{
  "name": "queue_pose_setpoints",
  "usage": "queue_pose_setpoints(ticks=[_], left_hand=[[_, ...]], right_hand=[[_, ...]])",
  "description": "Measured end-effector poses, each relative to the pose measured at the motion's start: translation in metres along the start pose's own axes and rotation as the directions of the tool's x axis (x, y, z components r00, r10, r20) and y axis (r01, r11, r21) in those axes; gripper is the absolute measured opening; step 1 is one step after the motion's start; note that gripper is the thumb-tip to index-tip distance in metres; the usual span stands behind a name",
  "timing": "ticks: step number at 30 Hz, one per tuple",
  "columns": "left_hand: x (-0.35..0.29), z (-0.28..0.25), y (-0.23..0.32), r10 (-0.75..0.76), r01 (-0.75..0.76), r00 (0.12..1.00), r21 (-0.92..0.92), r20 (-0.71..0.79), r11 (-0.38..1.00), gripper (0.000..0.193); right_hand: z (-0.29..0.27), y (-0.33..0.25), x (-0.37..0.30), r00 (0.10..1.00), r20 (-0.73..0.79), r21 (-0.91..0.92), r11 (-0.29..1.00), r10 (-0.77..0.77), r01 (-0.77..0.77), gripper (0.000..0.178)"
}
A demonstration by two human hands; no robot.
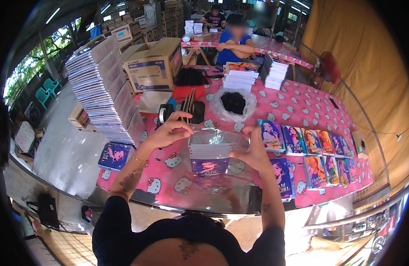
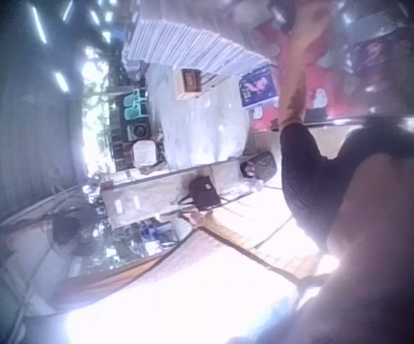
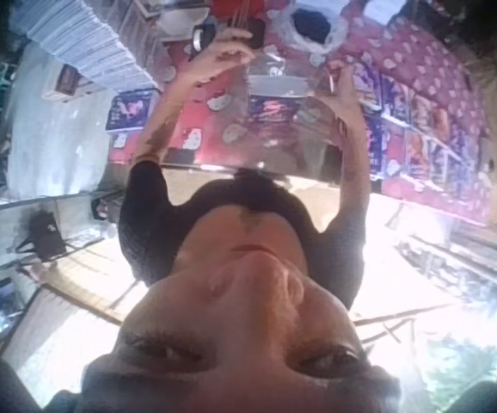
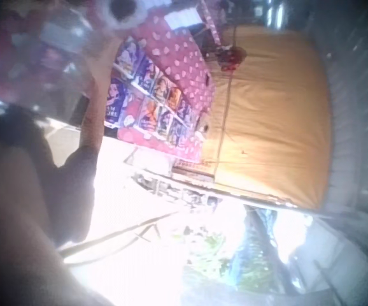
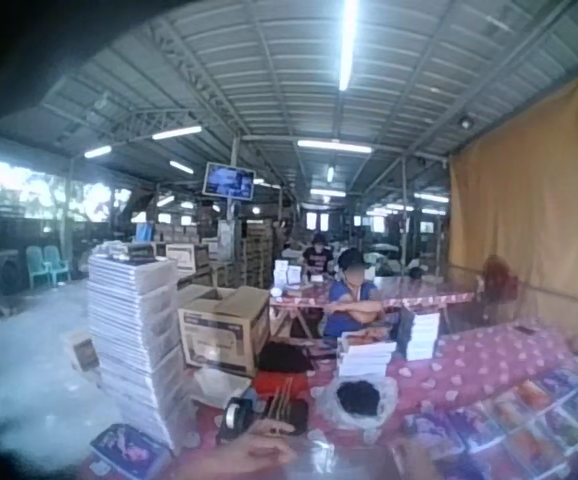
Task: The person picks up spiral-bound notebooks, slides them into clear plastic bags, applies tape from a dispenser to seal the bags, and stacks the packaged items.
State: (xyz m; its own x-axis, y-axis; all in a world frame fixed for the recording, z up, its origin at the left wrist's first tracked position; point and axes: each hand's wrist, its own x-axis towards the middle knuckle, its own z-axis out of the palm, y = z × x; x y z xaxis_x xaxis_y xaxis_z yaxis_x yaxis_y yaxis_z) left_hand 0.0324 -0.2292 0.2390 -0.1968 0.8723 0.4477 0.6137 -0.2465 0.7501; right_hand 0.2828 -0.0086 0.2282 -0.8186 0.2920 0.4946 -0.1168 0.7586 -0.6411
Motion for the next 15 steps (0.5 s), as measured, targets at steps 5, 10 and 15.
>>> queue_pose_setpoints(ticks=[5,10,15], left_hand=[[0.036,0.061,-0.014,0.164,-0.165,0.986,0.291,0.028,0.942,0.008],[0.028,0.093,-0.039,0.118,-0.141,0.99,0.378,0.083,0.915,0.023],[0.039,0.107,-0.03,-0.023,0.103,0.99,0.623,-0.136,0.775,0.069]], right_hand=[[0.045,0.051,-0.014,0.921,0.349,-0.053,0.977,-0.175,0.206,0.058],[0.053,0.038,-0.011,0.877,0.405,-0.155,0.926,-0.258,0.344,0.048],[0.057,0.05,-0.01,0.898,0.375,-0.14,0.944,-0.229,0.299,0.041]])
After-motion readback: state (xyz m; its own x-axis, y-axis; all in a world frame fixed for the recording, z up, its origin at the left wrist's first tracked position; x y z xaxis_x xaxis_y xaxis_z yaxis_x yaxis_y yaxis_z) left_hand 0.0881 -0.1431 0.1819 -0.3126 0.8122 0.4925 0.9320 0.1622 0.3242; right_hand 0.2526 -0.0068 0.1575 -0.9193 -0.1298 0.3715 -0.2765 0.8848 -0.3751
